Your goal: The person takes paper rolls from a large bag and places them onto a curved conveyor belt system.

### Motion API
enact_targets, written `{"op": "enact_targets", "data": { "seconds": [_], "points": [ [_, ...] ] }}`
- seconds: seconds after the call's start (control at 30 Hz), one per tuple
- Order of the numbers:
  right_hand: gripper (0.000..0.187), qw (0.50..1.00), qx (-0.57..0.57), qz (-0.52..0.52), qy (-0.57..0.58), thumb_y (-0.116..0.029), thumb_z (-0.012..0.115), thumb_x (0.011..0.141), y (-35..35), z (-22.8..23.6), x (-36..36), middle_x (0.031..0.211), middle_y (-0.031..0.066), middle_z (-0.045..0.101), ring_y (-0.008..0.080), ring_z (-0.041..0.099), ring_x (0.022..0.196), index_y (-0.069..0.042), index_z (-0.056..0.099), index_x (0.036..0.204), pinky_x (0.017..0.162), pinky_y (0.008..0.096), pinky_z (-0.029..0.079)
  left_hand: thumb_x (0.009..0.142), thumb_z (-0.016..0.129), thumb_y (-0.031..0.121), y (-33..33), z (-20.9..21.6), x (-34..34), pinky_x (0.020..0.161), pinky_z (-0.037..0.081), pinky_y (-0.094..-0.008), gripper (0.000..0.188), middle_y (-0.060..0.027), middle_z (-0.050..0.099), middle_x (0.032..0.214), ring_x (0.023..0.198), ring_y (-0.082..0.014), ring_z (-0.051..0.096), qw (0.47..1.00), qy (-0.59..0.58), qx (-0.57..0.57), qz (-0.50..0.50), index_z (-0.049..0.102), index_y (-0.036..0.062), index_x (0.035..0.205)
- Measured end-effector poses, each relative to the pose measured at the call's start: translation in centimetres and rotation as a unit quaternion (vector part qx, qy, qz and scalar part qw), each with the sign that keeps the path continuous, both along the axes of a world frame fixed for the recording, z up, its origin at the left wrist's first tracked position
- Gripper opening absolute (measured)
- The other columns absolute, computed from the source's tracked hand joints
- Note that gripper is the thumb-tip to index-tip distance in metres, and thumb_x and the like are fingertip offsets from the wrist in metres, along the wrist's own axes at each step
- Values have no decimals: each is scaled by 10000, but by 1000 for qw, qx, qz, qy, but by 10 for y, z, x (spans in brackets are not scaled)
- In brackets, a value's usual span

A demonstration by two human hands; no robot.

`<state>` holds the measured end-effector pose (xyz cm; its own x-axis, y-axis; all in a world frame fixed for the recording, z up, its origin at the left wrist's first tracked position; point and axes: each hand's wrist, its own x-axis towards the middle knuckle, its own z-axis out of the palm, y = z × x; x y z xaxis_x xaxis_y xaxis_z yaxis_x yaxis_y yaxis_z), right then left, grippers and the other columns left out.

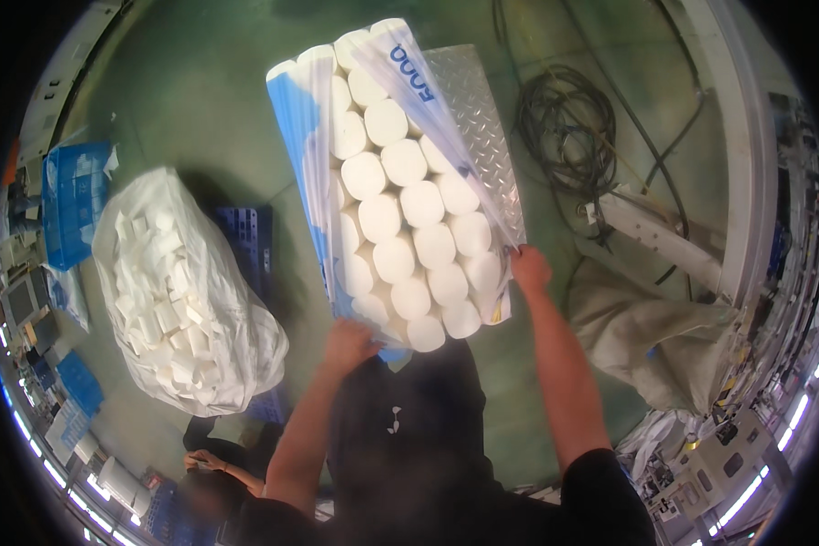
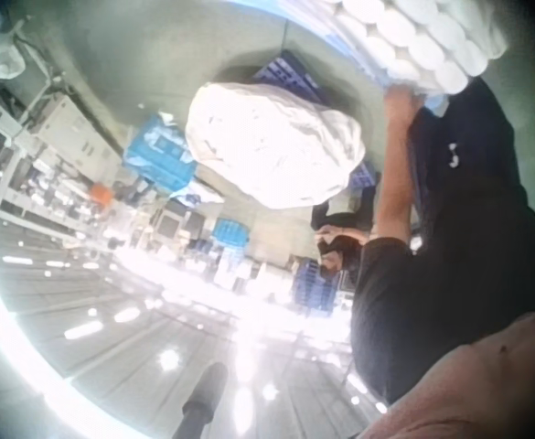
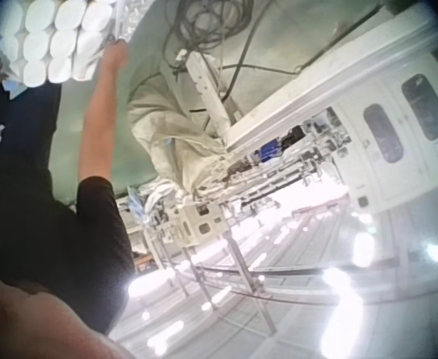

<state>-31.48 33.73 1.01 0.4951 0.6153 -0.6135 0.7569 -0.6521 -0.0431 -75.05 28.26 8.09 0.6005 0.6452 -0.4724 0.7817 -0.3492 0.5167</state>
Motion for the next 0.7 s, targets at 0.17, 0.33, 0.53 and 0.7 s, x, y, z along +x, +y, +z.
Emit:
{"op": "enact_targets", "data": {
  "seconds": [0.17,0.33,0.53,0.7],
  "points": [
    [338,997,-19,43,64,-408,622,896,1,6,-19,1013,155,721,369,689,960,-98,695,1011,806,482,546,798,755,279,11,-6,12,888,453,-422,232,-80,617,945,961,-276,600,996,-73,52,-5,659,101,912],
    [442,986,118,9,121,-353,741,831,-25,54,-80,1021,111,684,332,691,889,-105,552,1144,752,469,536,829,733,177,19,-10,46,928,477,-423,306,-112,585,1078,1050,-312,584,993,-95,19,68,619,62,1088],
    [589,939,224,65,253,-135,746,823,-43,64,-165,1191,142,614,347,669,962,-87,481,1347,779,430,550,779,748,74,24,-17,95,1040,447,-448,723,-224,427,1421,1260,-422,486,952,-98,30,290,405,-4,1410],
    [722,932,296,195,71,-74,706,781,-13,44,-180,1380,224,480,377,609,1075,56,403,1423,797,410,566,742,813,151,40,-19,123,1071,393,-481,907,-243,352,1516,1333,-436,424,924,-9,71,377,319,-32,1481]
  ]
}}
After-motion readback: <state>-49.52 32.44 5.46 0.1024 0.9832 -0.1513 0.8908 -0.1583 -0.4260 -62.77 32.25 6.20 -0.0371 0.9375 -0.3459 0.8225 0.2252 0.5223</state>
